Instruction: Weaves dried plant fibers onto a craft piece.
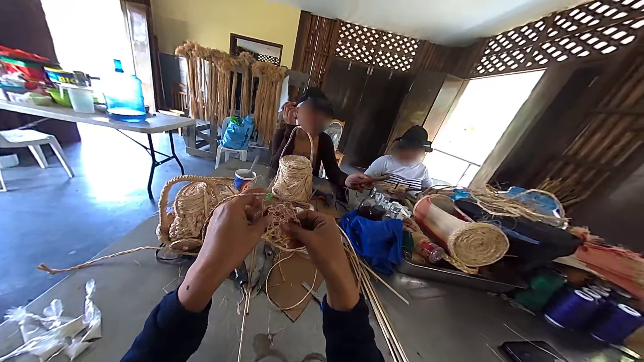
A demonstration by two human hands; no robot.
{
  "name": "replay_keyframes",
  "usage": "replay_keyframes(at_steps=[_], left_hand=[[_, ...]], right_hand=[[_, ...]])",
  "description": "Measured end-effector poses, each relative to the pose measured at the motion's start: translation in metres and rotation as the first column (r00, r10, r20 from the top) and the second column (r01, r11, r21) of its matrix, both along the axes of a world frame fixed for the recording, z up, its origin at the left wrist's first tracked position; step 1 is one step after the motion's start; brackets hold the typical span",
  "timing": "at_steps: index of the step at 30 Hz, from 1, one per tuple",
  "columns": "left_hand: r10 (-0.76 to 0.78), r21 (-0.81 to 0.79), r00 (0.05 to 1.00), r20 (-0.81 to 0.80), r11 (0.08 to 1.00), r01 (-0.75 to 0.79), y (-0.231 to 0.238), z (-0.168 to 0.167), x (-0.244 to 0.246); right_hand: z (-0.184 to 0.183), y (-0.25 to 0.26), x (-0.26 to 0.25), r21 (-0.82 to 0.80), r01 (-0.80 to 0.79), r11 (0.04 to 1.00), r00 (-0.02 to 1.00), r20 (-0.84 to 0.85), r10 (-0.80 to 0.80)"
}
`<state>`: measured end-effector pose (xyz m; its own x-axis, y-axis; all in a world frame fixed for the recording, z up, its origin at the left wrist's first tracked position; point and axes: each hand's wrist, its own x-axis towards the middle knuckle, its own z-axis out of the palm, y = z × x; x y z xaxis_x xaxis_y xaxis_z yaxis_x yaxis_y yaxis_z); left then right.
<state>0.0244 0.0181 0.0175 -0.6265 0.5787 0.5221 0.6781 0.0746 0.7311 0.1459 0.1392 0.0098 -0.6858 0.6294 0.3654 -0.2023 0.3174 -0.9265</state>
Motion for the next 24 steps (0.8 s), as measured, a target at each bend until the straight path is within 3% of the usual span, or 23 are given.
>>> replay_keyframes(at_steps=[4,8,15,24], left_hand=[[-0.112,0.151,0.988,0.103,0.984,0.096,0.003,-0.004,-0.005],[-0.092,0.237,0.987,0.131,0.970,0.058,0.007,-0.007,-0.004],[-0.078,0.155,0.991,0.111,0.986,0.061,0.005,-0.006,-0.007],[-0.080,0.153,0.994,0.073,0.986,0.068,0.006,-0.006,0.003]], right_hand=[[-0.001,-0.004,-0.003,-0.029,-0.026,0.999,1.000,0.008,0.026],[-0.003,-0.005,-0.004,-0.029,-0.035,0.999,0.999,0.000,0.035],[-0.004,0.003,0.001,0.165,-0.039,0.986,0.999,0.034,0.034],[-0.012,0.001,-0.007,0.358,0.154,0.921,0.974,-0.210,-0.081]])
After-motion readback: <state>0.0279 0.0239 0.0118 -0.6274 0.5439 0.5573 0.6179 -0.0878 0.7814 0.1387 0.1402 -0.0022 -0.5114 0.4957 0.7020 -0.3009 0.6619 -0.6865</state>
